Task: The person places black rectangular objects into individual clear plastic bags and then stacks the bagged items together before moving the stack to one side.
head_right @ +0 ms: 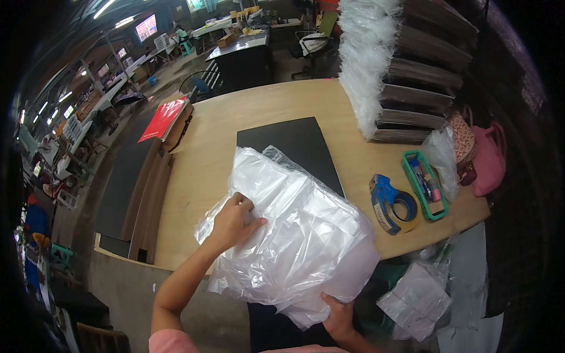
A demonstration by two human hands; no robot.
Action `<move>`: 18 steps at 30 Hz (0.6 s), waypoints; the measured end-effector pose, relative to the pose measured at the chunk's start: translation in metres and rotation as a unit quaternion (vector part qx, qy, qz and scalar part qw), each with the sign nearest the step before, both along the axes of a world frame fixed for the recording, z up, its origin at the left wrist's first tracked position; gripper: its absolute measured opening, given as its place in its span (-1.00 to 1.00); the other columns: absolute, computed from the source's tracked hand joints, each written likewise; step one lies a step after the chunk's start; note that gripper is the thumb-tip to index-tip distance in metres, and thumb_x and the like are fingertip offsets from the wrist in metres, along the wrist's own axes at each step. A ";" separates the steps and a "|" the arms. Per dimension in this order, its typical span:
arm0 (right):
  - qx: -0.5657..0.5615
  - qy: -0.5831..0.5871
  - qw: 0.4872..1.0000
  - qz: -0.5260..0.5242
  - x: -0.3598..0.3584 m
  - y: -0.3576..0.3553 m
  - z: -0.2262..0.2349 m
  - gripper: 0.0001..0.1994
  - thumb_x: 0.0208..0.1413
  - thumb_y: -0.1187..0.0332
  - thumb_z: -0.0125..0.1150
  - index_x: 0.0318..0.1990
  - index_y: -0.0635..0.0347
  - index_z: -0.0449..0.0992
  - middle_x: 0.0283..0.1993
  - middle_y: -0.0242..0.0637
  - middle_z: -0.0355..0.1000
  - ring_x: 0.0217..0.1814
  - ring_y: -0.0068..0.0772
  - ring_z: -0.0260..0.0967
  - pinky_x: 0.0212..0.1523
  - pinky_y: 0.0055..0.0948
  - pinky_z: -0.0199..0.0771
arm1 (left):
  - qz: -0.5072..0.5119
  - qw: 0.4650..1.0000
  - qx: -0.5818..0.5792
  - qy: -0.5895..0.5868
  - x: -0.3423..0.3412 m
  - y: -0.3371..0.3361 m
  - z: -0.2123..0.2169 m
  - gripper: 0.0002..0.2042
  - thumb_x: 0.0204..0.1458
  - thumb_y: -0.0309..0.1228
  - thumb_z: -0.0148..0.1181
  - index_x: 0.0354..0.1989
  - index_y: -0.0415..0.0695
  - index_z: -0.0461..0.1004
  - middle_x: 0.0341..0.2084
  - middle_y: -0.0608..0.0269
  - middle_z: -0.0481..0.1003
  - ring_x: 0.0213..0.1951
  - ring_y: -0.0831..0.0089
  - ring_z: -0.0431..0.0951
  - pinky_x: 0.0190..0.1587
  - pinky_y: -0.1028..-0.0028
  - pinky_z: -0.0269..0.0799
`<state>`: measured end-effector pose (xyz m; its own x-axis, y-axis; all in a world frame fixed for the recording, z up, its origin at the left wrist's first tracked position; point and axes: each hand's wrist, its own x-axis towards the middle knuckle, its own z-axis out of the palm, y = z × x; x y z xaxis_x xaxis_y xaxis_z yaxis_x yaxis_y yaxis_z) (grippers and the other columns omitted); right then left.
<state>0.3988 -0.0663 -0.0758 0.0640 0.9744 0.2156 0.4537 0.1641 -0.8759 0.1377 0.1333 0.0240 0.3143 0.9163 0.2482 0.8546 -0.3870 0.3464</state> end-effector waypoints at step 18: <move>-0.150 0.527 0.826 -0.129 -0.017 0.009 -0.001 -0.76 -0.13 0.55 0.24 -0.23 0.17 0.56 -0.19 -0.13 0.50 -0.19 -0.15 0.46 -0.07 -0.29 0.39 | 0.126 0.975 -0.029 -0.178 -0.045 0.046 -0.027 -0.76 0.03 -0.31 0.17 -0.35 -0.27 0.35 -0.71 -0.06 0.37 -0.67 0.27 0.36 -0.54 0.32 0.25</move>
